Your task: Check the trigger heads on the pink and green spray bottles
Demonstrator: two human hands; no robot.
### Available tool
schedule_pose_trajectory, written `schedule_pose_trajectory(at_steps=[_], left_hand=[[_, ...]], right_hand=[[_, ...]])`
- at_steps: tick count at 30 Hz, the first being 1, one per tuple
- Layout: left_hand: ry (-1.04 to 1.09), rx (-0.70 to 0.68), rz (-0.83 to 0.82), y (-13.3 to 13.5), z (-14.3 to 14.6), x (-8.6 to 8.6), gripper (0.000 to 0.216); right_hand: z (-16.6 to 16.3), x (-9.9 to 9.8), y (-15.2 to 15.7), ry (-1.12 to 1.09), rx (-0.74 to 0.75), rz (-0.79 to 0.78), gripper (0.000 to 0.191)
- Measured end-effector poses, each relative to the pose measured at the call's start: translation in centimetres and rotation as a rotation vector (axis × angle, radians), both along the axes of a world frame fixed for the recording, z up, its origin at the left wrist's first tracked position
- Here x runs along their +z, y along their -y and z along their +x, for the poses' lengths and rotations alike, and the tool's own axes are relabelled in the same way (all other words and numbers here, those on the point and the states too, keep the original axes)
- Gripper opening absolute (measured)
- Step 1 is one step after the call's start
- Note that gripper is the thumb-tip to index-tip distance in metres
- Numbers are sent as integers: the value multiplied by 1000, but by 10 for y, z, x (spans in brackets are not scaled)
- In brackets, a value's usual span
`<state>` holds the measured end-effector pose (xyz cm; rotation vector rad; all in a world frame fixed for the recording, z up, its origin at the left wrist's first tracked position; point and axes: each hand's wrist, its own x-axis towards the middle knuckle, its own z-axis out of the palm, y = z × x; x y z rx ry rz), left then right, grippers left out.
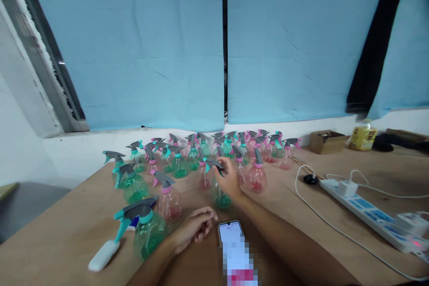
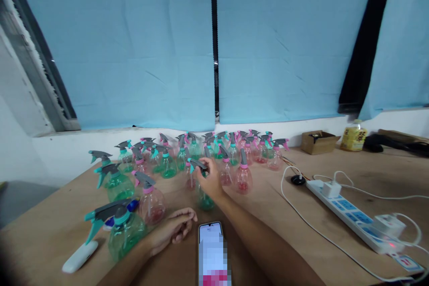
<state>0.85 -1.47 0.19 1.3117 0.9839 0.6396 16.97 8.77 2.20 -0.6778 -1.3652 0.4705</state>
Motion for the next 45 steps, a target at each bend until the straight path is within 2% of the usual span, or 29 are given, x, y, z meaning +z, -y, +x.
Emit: schedule_pose_trajectory(at_steps=[2, 4, 11, 13, 17, 19, 26, 32, 37, 45], left_hand=[[5, 5, -6, 0, 0, 0, 36], [11, 13, -9, 0, 0, 0, 35], [16, 13, -5, 0, -1, 0, 34], [17, 14, -9, 0, -1, 0, 35], [14, 10, -8, 0, 0, 1, 35], [6, 6, -6, 0, 0, 2, 35], [5, 6, 6, 0, -1, -1, 33], [12, 22, -6, 0, 0, 1, 35], [13, 6, 3, -1, -1, 0, 34], [-3, 16, 6, 1, 0, 1, 36]], right_hand=[[3, -1, -2, -51, 37, -47, 39], [7, -1, -3, -50, 71, -61, 42], [14, -8, -17, 38, 267, -222, 21], [15, -6, -19, 53, 384, -254, 19], [16, 9, -13, 143, 733, -337, 23], [15, 15, -9, 172, 795, -379, 24], [8, 10, -8, 77, 736, -407, 22], [12, 9, -11, 108, 672, -360, 21], [12, 10, -10, 130, 757, -385, 22], [11, 2, -20, 159, 653, -346, 24]])
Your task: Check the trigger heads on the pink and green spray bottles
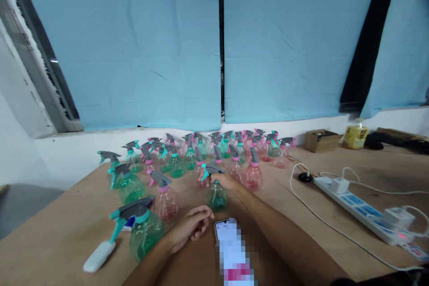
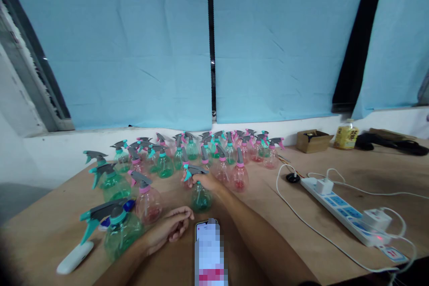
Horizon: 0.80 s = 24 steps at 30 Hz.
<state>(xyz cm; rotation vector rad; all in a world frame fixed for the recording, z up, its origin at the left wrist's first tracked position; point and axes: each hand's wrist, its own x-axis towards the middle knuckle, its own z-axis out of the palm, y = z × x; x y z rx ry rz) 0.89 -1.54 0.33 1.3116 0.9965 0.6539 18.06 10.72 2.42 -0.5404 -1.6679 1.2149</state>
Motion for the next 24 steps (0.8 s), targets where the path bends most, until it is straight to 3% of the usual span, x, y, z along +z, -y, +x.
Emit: schedule_pose_trajectory(at_steps=[15, 24], left_hand=[[6, -10, 1, -1, -1, -3, 33], [-2, -7, -9, 0, 0, 0, 36]], right_hand=[[-2, 7, 9, -5, -20, -11, 23], [-4, 7, 7, -64, 106, -39, 24]])
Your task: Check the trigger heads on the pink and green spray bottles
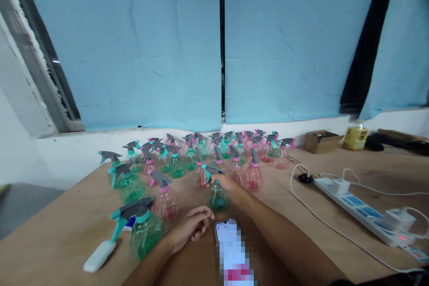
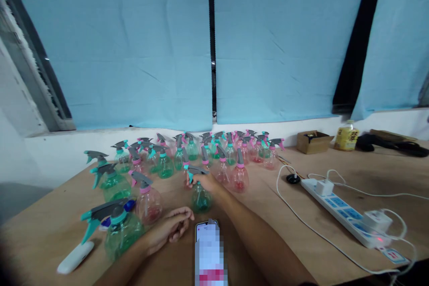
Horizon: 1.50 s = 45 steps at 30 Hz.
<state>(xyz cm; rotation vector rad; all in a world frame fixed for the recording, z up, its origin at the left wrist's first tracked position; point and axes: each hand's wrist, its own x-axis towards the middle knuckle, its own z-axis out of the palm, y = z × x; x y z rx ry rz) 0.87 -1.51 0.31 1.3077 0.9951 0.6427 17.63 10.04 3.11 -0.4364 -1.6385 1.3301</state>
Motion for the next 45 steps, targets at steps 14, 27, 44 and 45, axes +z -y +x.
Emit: schedule_pose_trajectory(at_steps=[14, 27, 44, 45], left_hand=[[-18, 29, -32, 3, 2, 3, 27], [12, 2, -10, -1, 0, -2, 27], [3, -3, 4, -1, -1, -4, 31], [4, -2, 2, -1, 0, -3, 31]], right_hand=[[0, -4, -6, -18, 36, -13, 20], [-5, -19, 8, -83, -131, 61, 11], [-26, -21, 14, 248, -117, 257, 28], [-29, -20, 16, 267, -131, 278, 26]])
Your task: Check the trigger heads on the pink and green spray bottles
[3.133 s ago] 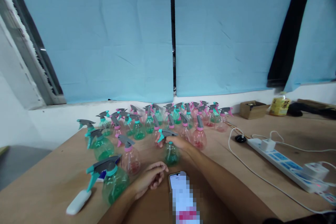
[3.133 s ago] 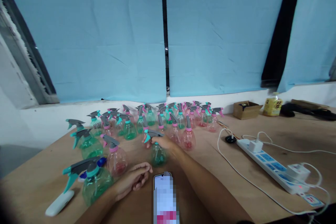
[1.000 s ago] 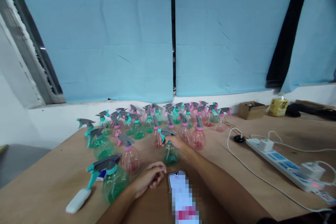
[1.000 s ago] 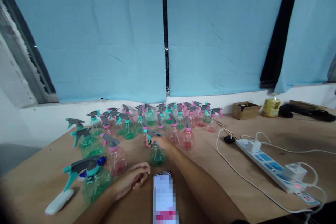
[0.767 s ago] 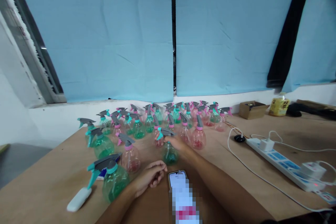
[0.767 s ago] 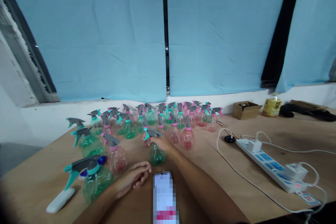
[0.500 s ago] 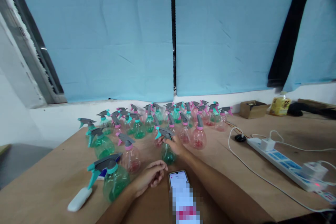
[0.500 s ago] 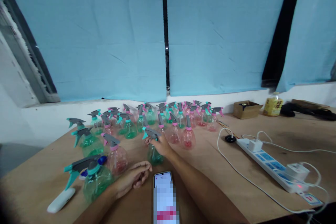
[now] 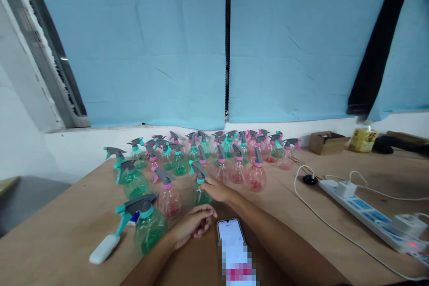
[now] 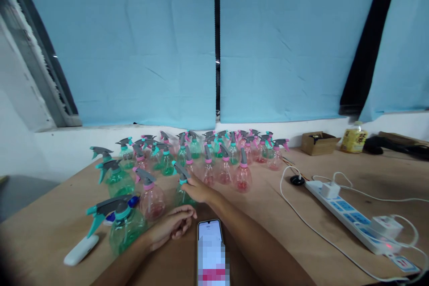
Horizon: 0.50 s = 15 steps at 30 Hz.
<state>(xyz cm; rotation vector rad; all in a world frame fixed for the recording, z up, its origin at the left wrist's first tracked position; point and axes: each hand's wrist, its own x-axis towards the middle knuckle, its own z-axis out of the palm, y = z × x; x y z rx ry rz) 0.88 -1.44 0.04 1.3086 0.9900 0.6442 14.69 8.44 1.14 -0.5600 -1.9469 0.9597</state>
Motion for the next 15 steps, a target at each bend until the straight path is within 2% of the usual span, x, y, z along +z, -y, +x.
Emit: schedule_pose_trajectory(at_steps=[4, 8, 12, 15], left_hand=[[-15, 24, 0, 4, 3, 5, 32], [-25, 40, 9, 7, 5, 8, 34], [-23, 56, -12, 5, 4, 4, 35], [-17, 56, -18, 2, 3, 1, 36]], right_hand=[[-13, 3, 6, 78, -51, 43, 15], [-24, 5, 9, 85, -150, 136, 18], [-33, 7, 12, 54, -235, 281, 39], [-37, 6, 11, 45, -234, 289, 50]])
